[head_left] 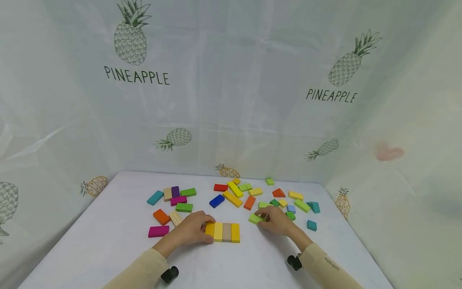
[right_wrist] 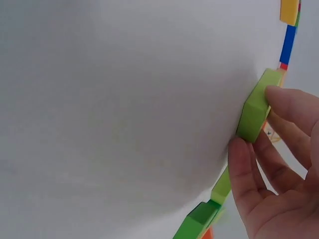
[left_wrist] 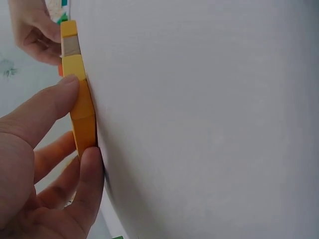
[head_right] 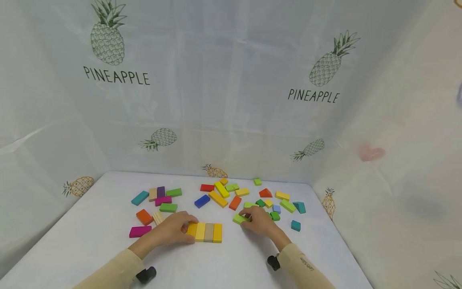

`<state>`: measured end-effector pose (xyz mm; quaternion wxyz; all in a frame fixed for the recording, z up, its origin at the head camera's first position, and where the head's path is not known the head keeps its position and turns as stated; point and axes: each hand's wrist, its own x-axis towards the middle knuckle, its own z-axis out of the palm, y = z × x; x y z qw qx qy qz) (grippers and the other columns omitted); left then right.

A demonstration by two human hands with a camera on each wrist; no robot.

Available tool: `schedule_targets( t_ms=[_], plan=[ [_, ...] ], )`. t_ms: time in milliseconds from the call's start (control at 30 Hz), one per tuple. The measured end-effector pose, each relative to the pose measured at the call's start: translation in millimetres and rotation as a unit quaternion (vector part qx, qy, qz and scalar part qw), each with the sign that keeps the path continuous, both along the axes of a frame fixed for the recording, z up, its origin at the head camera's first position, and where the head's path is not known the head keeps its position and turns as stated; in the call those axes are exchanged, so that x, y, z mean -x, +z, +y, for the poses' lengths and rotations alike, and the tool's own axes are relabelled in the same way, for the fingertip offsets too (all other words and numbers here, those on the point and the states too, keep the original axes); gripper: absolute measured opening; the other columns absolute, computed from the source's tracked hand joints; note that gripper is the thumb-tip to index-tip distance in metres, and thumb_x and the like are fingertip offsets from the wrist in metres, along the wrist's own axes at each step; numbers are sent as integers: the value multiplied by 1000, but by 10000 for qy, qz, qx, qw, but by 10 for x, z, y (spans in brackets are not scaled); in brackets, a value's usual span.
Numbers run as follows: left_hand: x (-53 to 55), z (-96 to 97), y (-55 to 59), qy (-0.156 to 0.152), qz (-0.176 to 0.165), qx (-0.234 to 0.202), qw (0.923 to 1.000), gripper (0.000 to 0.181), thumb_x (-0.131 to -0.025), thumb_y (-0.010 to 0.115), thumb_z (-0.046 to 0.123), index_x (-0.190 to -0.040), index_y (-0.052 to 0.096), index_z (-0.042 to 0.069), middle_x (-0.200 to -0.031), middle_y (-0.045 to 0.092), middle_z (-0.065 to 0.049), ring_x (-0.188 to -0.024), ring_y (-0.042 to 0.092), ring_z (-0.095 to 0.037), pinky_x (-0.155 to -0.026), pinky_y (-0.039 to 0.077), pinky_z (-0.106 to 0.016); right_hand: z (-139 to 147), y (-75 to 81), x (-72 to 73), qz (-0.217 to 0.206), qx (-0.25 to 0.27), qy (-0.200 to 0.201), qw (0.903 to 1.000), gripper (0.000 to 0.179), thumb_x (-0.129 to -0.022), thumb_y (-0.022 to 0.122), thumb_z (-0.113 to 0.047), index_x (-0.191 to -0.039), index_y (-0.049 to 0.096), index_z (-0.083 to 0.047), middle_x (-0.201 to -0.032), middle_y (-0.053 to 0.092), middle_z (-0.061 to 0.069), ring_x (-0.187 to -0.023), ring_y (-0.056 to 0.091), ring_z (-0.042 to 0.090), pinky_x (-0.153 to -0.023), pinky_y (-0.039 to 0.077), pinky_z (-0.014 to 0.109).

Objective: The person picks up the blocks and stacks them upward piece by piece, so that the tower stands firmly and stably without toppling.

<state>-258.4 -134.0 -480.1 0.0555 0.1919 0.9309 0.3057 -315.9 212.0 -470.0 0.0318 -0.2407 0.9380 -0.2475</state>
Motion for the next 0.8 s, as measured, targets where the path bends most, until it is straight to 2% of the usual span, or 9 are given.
schedule_targets(
  t_ms=[133, 333, 533, 667, 800],
  plan=[
    [-17, 11, -11, 59, 7, -29, 10000, 56, -81, 93, 37, -130, 73, 19, -109, 63, 3, -97, 54, -16, -92, 58, -43, -54, 33, -2, 54, -35, 123, 9999, 28, -94, 81, -12, -122, 78, -11, -101, 72, -2, -85, 59, 13, -75, 55, 26],
    [-42, 20, -25, 165, 39, -31, 9999, 61, -81, 93, 36, -134, 71, 17, -111, 63, 1, -96, 54, -16, -92, 59, -43, -244, 104, 31, 71, 57, 373, 9993, 27, -96, 79, -13, -123, 78, -9, -104, 73, -2, -88, 62, 13, -78, 56, 28],
    [-38, 17, -60, 384, -52, -213, 9990, 59, -78, 96, 33, -129, 71, 15, -102, 59, 3, -91, 54, -15, -79, 55, -31, -499, 148, 124, 19, 64, 689, 9976, 27, -96, 79, -15, -123, 78, -9, -103, 74, -2, -88, 61, 13, -79, 56, 27],
    [-41, 12, -58, 609, -184, -384, 9972, 59, -76, 98, 29, -126, 72, 14, -100, 58, 1, -90, 54, -17, -77, 56, -29, -670, 163, 179, -190, 53, 832, 9963, 28, -97, 79, -16, -124, 77, -10, -107, 75, -1, -90, 62, 14, -83, 57, 28],
    [-31, 26, -49, 671, -260, -446, 9964, 58, -75, 98, 27, -125, 72, 14, -98, 57, -1, -90, 54, -18, -78, 57, -31, -818, 171, 199, -458, 61, 781, 9959, 29, -98, 79, -18, -125, 77, -10, -111, 76, -1, -92, 63, 14, -86, 58, 30]
  ],
)
